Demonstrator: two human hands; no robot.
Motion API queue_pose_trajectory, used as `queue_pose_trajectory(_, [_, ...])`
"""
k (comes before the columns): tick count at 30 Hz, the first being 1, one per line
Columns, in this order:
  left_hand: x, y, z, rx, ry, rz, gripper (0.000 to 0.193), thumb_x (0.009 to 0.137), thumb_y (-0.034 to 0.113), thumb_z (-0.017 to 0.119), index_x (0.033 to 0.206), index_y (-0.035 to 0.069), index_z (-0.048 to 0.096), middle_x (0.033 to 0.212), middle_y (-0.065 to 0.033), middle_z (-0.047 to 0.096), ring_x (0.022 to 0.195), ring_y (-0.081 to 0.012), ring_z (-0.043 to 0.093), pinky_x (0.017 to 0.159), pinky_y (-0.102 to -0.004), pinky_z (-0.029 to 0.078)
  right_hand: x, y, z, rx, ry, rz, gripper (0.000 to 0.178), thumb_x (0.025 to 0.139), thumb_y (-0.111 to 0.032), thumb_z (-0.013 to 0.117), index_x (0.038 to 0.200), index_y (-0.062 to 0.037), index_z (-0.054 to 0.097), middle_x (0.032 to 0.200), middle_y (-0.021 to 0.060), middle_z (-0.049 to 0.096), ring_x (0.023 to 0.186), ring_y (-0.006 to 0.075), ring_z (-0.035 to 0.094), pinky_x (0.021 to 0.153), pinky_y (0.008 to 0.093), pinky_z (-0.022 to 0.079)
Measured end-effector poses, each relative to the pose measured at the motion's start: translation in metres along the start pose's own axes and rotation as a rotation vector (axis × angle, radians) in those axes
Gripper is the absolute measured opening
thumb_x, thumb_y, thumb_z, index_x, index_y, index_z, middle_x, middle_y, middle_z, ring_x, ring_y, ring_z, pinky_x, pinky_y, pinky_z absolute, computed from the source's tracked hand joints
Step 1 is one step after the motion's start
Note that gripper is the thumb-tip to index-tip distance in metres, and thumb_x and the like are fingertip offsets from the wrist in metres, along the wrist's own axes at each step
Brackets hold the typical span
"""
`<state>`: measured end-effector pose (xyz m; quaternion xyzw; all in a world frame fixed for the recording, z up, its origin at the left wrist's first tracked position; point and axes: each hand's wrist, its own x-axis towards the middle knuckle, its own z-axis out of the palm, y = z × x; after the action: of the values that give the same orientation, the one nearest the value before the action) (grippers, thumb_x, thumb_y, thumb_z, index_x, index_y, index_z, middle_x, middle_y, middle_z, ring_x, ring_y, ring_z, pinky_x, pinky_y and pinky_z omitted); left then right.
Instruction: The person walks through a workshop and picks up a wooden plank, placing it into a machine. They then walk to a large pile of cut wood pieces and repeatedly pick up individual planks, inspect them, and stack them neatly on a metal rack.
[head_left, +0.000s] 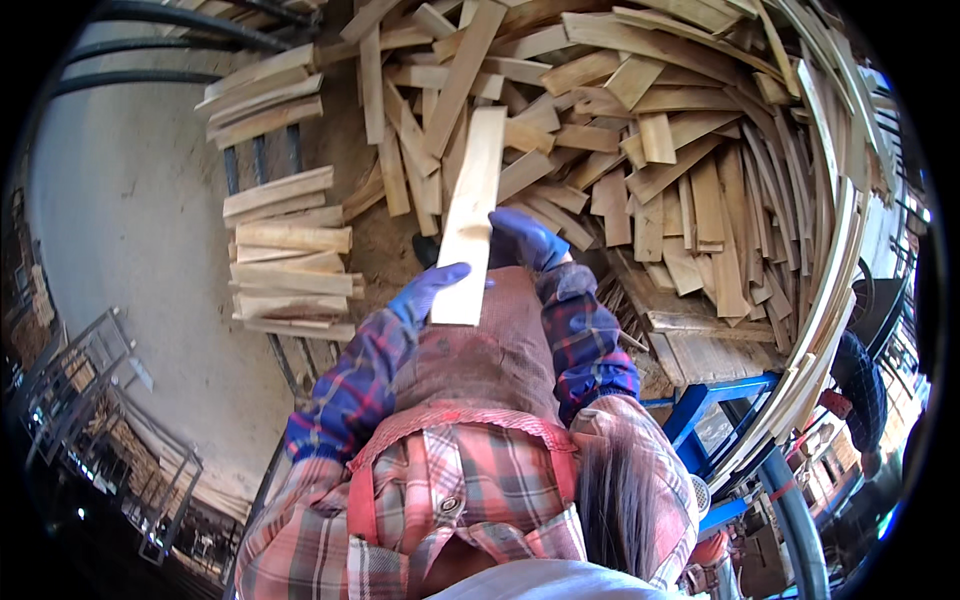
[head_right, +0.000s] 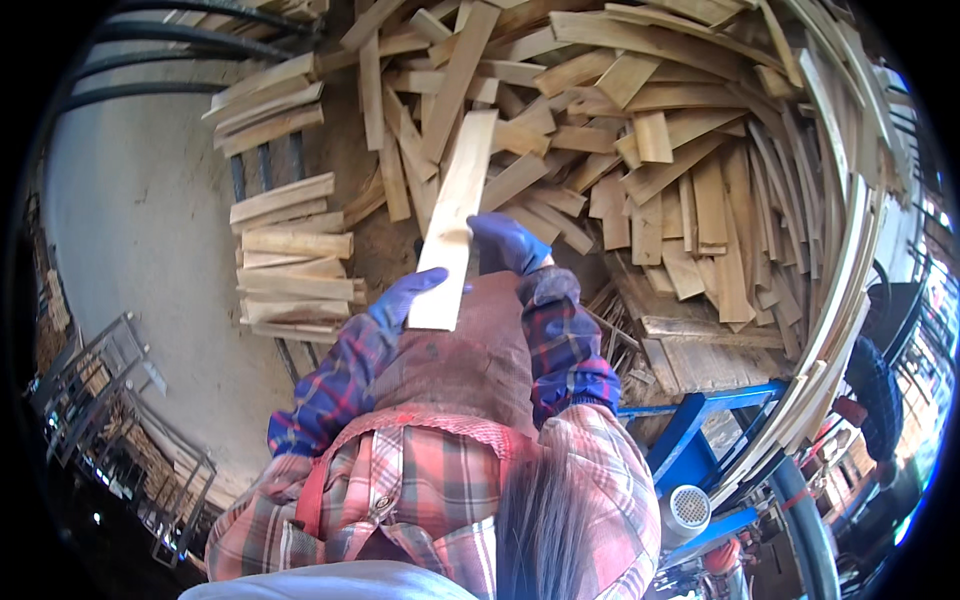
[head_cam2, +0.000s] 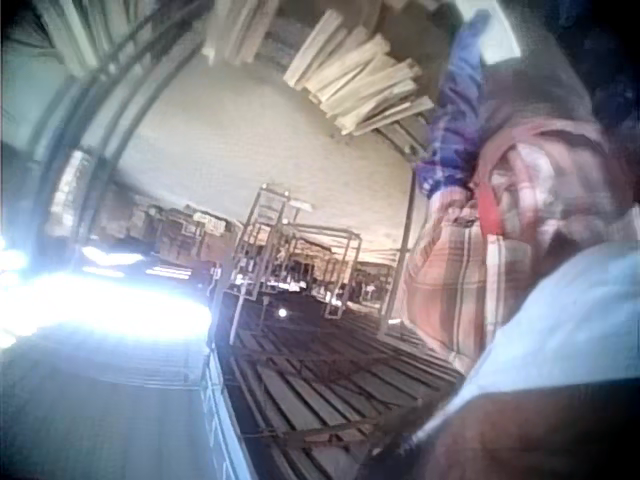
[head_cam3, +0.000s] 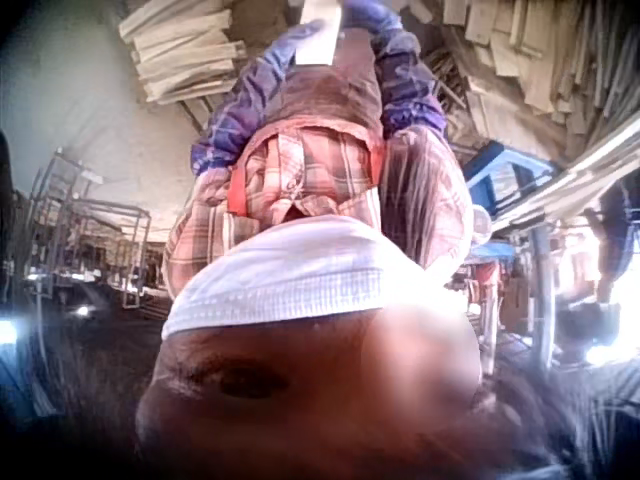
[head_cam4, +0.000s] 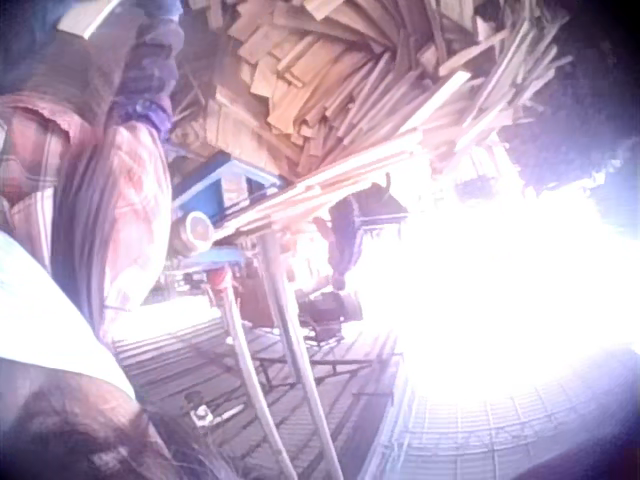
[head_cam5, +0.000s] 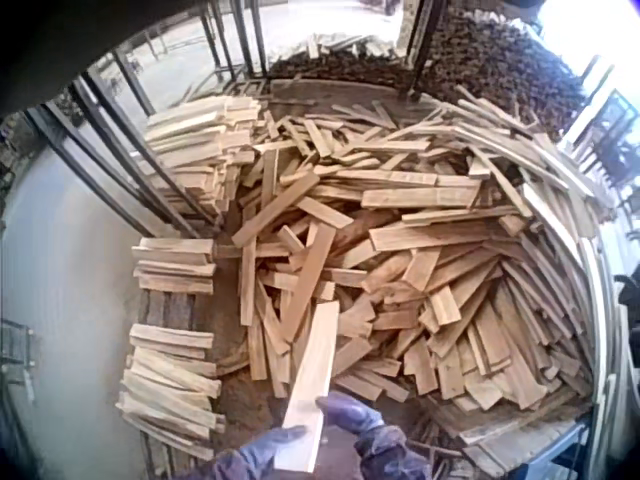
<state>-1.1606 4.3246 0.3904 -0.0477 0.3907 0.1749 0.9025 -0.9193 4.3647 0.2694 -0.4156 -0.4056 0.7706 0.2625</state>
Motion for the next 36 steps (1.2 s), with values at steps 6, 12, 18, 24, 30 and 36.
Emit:
queue_pose_trajectory(6, [-0.014,-0.003,-0.034,0.217,0.286,0.129,0.049,0.078,0.003,0.064,0.124,-0.007,0.050,0.105,-0.0172,0.065,0.093,-0.0282,0.066,0.075,-0.0388,0.058,0.100,-0.112,-0.129,0.626,0.610,0.152,0.062,0.089,-0.045,0.058,0.132,-0.0034,0.043,0.135,0.0153,0.048,0.119,0.0273,0.051,0.096,0.0385,0.043])
queue_pose_trajectory(12, [0.010,0.009,0.016,0.034,0.352,0.194,0.058,0.075,-0.005,0.063,0.129,-0.005,0.045,0.118,-0.0195,0.059,0.099,-0.0353,0.064,0.078,-0.0461,0.058,0.213,-0.147,-0.228,0.846,0.769,0.027,0.090,0.083,-0.048,0.061,0.148,-0.0088,0.012,0.152,0.0147,0.020,0.139,0.0331,0.023,0.111,0.0464,0.025])
queue_pose_trajectory(18, [0.050,0.026,0.032,0.158,0.361,0.168,0.051,0.082,0.004,0.066,0.129,0.000,0.045,0.117,-0.0135,0.061,0.093,-0.0247,0.066,0.071,-0.0364,0.059,0.198,-0.142,-0.231,0.748,0.954,-0.137,0.028,0.091,-0.030,0.060,0.101,-0.0038,0.059,0.075,0.0081,0.063,0.059,0.0207,0.059,0.056,0.0294,0.051])
queue_pose_trajectory(24, [0.072,0.056,0.060,0.166,0.232,0.242,0.043,0.081,0.017,0.068,0.116,-0.004,0.054,0.097,-0.0136,0.065,0.084,-0.0227,0.067,0.067,-0.0327,0.056,0.007,-0.113,-0.081,0.610,0.630,0.130,0.029,0.089,-0.029,0.063,0.109,-0.0083,0.058,0.088,-0.0006,0.058,0.073,0.0098,0.052,0.066,0.0267,0.046])
queue_pose_trajectory(30, [0.073,0.045,0.044,0.261,0.350,0.267,0.051,0.079,0.014,0.070,0.120,-0.007,0.051,0.094,-0.0181,0.065,0.086,-0.0282,0.067,0.068,-0.0367,0.056,-0.105,-0.100,-0.021,0.254,0.500,0.211,0.038,0.091,-0.024,0.062,0.118,0.0031,0.056,0.105,0.0047,0.061,0.095,0.0114,0.056,0.084,0.0274,0.045])
queue_pose_trajectory(36, [0.056,-0.001,-0.008,0.793,0.439,0.369,0.033,0.081,0.018,0.067,0.107,-0.002,0.063,0.088,-0.0127,0.067,0.079,-0.0257,0.066,0.069,-0.0342,0.053,-0.119,-0.102,-0.014,-0.154,0.554,0.223,0.021,0.086,-0.013,0.061,0.099,0.0034,0.060,0.077,0.0039,0.061,0.069,0.0115,0.055,0.063,0.0284,0.045])
